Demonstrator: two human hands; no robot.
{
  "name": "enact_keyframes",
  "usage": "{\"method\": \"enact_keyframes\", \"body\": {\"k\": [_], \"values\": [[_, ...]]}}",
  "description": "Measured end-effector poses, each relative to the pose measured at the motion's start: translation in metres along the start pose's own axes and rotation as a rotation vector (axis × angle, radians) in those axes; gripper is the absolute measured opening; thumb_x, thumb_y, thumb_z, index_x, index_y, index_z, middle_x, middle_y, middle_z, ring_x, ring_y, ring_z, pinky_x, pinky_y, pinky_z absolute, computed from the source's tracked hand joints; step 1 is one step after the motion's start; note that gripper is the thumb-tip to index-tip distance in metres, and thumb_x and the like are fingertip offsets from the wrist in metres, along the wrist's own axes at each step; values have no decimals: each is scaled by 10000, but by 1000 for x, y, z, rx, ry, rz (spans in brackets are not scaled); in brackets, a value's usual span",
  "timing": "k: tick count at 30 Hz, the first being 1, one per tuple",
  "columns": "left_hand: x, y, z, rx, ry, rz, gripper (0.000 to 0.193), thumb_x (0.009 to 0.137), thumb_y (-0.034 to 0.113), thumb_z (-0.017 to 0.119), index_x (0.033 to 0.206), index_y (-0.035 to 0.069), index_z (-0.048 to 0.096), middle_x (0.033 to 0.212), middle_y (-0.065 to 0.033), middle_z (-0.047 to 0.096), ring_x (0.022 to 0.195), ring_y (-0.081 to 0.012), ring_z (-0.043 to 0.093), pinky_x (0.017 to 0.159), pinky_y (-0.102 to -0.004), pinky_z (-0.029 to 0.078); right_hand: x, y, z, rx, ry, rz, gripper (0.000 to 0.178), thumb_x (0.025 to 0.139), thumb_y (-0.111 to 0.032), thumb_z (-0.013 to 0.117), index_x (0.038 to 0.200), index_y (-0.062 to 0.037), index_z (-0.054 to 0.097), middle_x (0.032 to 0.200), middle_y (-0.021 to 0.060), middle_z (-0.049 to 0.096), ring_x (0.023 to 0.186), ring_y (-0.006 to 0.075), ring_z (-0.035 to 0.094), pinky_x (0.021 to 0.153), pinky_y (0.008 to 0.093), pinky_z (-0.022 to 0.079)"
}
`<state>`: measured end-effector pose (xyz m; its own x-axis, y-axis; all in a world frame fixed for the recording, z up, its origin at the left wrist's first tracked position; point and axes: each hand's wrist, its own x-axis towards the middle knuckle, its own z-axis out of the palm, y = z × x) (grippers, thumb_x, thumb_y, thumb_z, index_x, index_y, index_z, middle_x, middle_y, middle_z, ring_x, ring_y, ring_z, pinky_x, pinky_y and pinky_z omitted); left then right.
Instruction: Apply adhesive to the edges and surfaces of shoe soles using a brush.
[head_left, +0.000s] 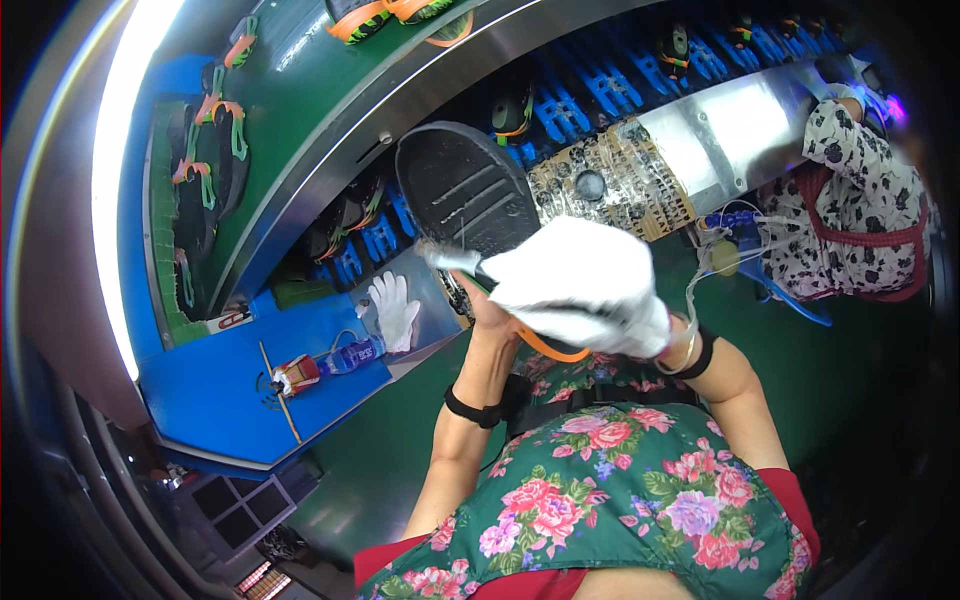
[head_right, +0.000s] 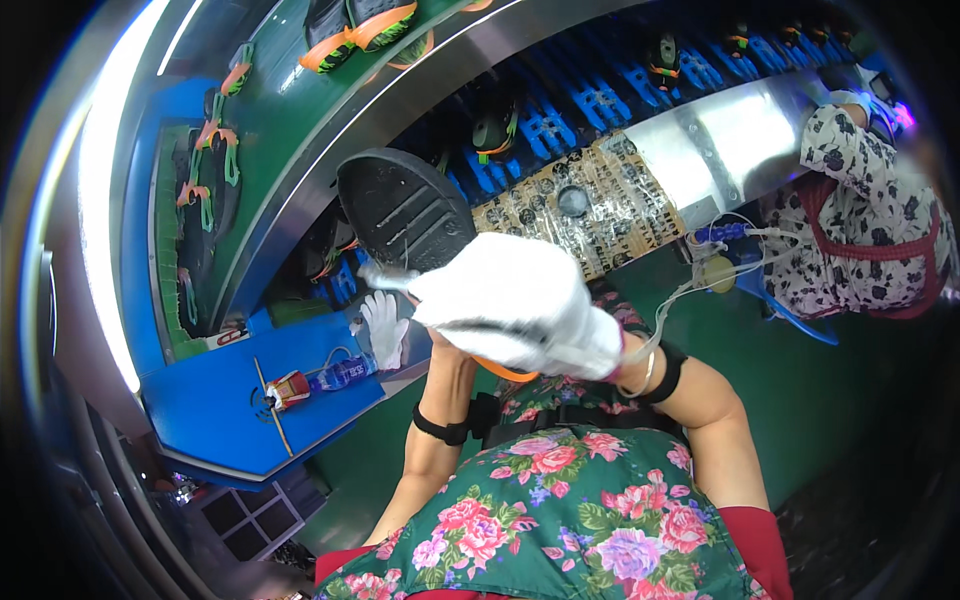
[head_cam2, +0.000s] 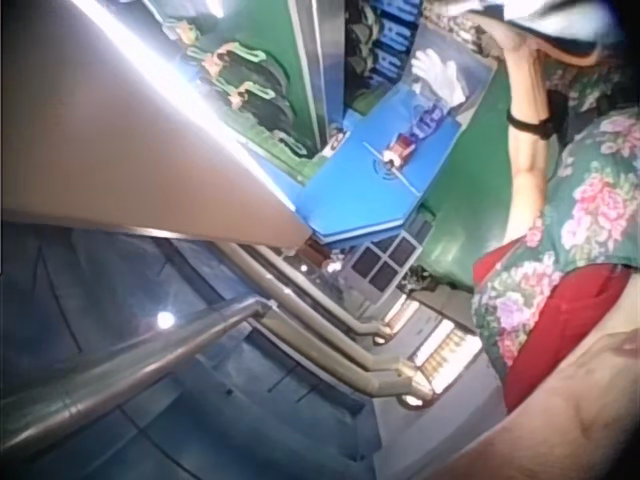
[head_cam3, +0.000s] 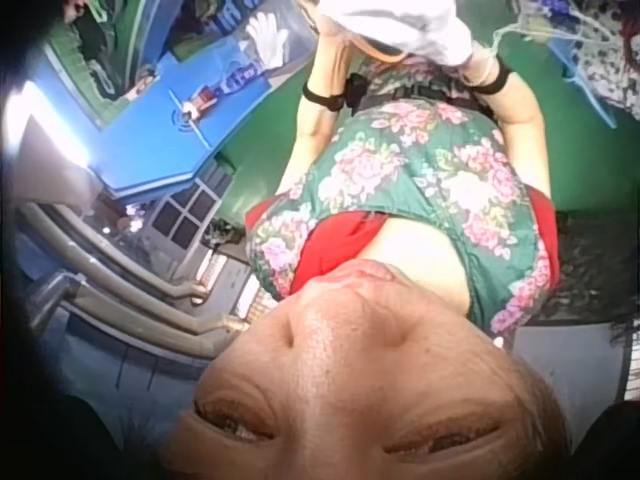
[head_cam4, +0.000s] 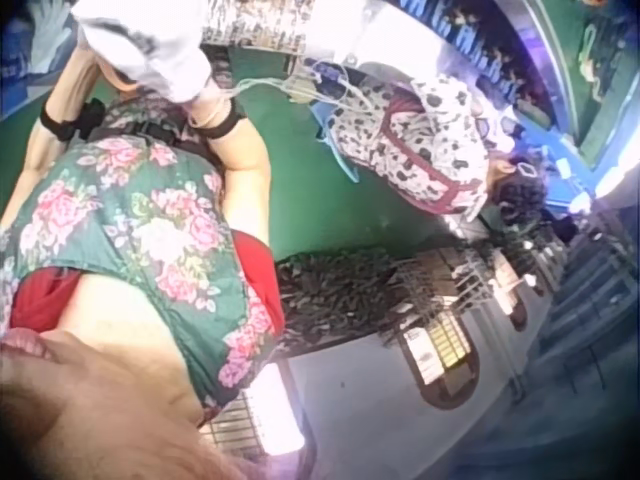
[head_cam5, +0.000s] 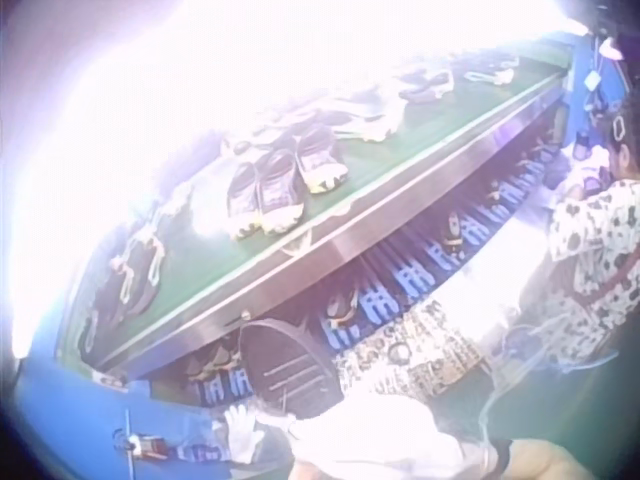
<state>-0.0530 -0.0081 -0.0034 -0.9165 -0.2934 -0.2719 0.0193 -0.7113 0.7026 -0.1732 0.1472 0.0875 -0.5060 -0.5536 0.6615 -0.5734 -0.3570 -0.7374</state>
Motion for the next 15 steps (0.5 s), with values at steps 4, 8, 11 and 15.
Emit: {"method": "enact_keyframes", "body": {"k": [4,8,11,15], "values": [[1,2,7,-206,165,-50,993,893,892,269,1543,155,414,1456,-84,551,1302,-288,559,1114,-466,458,-4,-1,-2,-60,14,74,297,852,-75,745,1148,-64,757,1129,111,752,989,304,713,866,391,569],[8,3,17,-308,-23,-127,1152,798,977,303,1442,38,479,1266,-199,635,1126,-301,639,993,-441,531,-8,0,-3,-116,-74,-54,319,861,-83,732,1178,-100,751,1172,100,746,1015,303,716,886,405,569],[11,14,22,-348,-254,-29,1201,757,993,371,1332,-48,536,1217,-191,647,1089,-289,661,981,-423,544,-10,2,-6,157,35,114,297,833,-102,760,1130,-93,775,1145,94,762,964,299,729,853,390,577],[13,19,33,-361,-112,-120,1211,741,1025,279,1291,-17,559,1102,-199,674,973,-302,673,879,-418,570,-13,1,-6,-152,-86,-22,308,865,-69,731,1170,-99,759,1180,104,751,1056,286,709,888,393,565]]}}
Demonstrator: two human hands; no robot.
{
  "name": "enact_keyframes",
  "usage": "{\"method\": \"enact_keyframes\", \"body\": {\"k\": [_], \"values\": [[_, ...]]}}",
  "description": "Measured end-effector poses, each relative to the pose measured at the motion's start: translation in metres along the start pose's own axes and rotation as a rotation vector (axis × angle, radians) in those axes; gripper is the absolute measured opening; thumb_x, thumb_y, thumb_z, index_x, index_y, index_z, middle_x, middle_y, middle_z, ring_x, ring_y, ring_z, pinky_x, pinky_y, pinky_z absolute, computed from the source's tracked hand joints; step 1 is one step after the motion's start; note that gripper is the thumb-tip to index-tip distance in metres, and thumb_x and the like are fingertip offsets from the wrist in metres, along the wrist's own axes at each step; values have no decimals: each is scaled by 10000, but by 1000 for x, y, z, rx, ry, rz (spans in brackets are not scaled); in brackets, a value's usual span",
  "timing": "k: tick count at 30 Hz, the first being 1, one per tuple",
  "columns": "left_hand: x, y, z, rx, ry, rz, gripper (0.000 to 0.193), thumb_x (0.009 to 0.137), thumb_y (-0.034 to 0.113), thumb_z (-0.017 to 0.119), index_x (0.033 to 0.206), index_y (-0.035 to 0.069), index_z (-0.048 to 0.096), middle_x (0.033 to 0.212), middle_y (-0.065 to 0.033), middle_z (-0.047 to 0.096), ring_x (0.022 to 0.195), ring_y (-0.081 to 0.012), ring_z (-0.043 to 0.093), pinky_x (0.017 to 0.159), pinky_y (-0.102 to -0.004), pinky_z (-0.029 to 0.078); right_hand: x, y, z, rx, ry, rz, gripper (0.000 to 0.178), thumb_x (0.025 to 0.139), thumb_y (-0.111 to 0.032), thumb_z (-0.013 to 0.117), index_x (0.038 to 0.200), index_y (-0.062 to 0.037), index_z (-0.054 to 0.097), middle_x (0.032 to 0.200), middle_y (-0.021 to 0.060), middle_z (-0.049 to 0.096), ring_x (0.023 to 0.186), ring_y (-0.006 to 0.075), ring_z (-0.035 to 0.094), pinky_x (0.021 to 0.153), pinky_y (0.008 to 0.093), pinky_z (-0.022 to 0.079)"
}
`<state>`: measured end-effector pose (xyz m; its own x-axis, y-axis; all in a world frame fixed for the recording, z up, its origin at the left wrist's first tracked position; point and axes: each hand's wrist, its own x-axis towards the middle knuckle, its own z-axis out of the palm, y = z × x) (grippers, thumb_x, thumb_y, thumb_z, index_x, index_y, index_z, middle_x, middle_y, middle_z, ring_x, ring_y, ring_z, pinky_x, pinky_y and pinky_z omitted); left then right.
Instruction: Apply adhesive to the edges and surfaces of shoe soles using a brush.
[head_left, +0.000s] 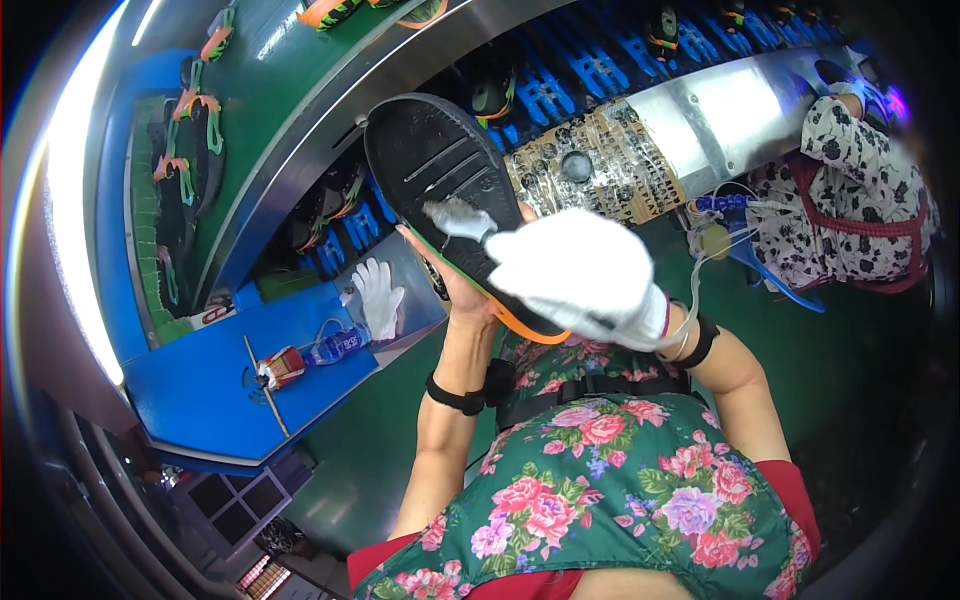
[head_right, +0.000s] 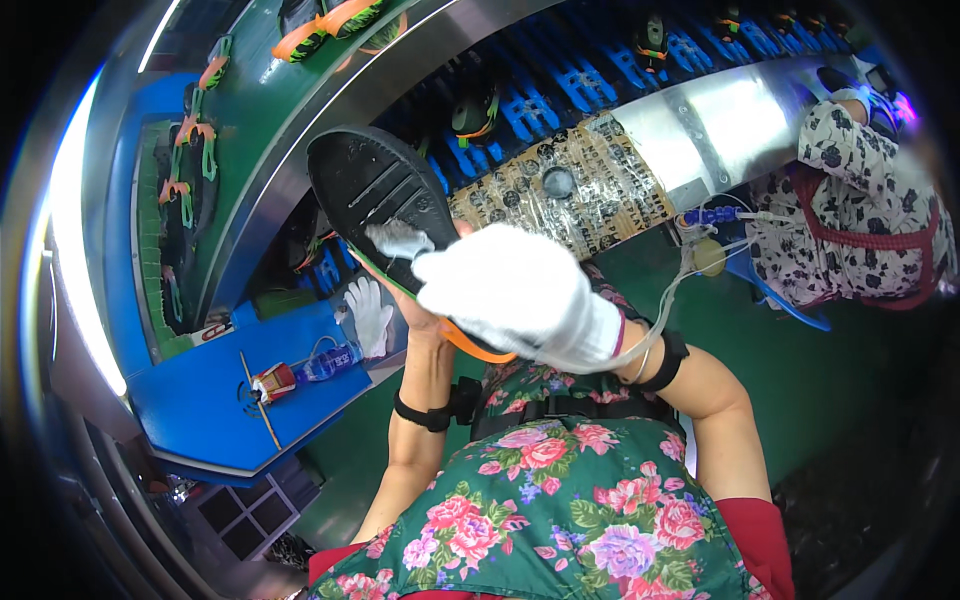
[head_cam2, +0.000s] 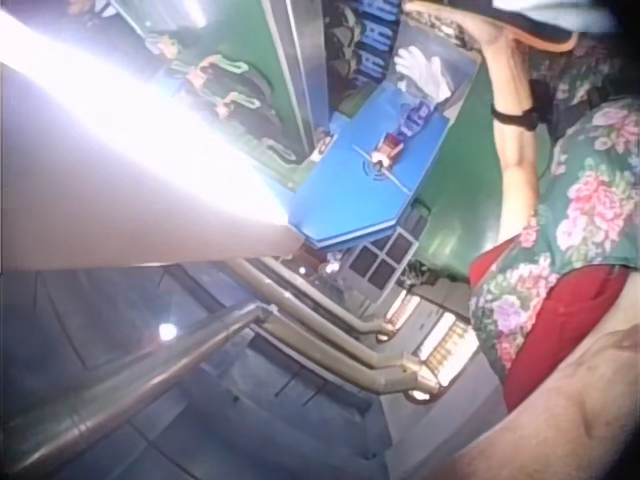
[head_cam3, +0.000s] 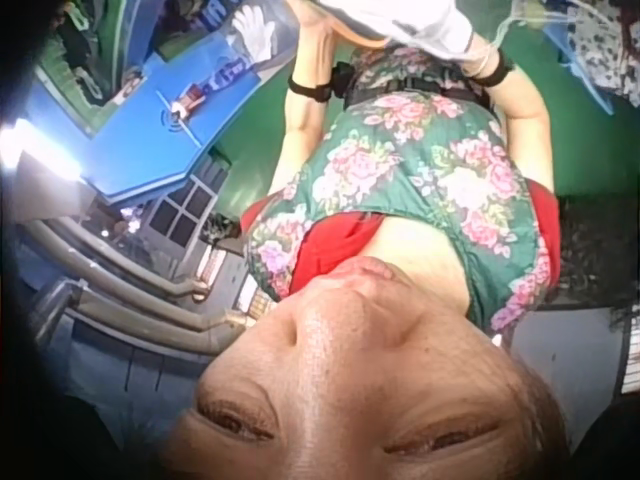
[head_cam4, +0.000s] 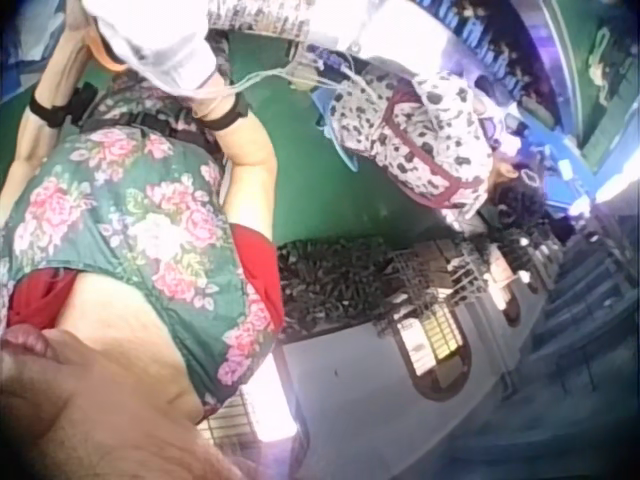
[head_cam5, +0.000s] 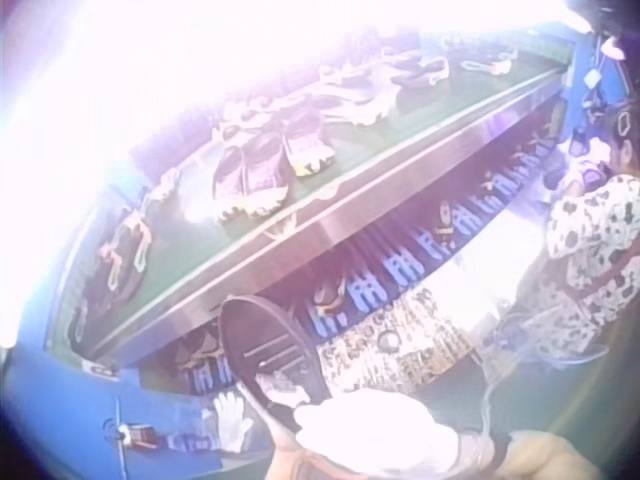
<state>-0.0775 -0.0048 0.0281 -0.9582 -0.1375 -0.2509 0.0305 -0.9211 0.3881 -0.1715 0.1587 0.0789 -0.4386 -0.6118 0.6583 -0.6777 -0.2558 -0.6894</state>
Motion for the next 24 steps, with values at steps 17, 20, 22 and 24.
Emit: {"method": "enact_keyframes", "body": {"k": [17,20,22,24], "values": [[15,17,-9,57,-231,24,1043,739,916,577,1239,1,549,1072,-144,665,1146,-319,572,1047,-456,471,-15,-4,2,87,36,132,263,841,-105,800,1101,-135,785,1035,55,769,958,258,721,839,378,579],[17,21,-8,84,-184,74,1069,730,939,546,1218,-11,553,1053,-142,662,1107,-311,587,1030,-444,480,-14,-3,1,90,-9,26,265,830,-74,796,1090,-127,787,1066,62,772,924,253,732,820,367,584],[18,23,-5,106,-164,95,1085,723,951,532,1204,-21,557,1038,-141,658,1081,-304,599,1024,-435,484,-13,-3,2,234,32,109,254,816,-64,806,1064,-116,792,1059,66,773,904,255,736,803,355,584],[19,25,0,35,-198,136,1092,723,952,525,1179,-40,564,1014,-142,646,1043,-280,618,1029,-422,483,-13,-4,1,386,164,304,258,799,-67,818,1052,-109,793,1061,69,772,897,254,735,782,354,584]]}}
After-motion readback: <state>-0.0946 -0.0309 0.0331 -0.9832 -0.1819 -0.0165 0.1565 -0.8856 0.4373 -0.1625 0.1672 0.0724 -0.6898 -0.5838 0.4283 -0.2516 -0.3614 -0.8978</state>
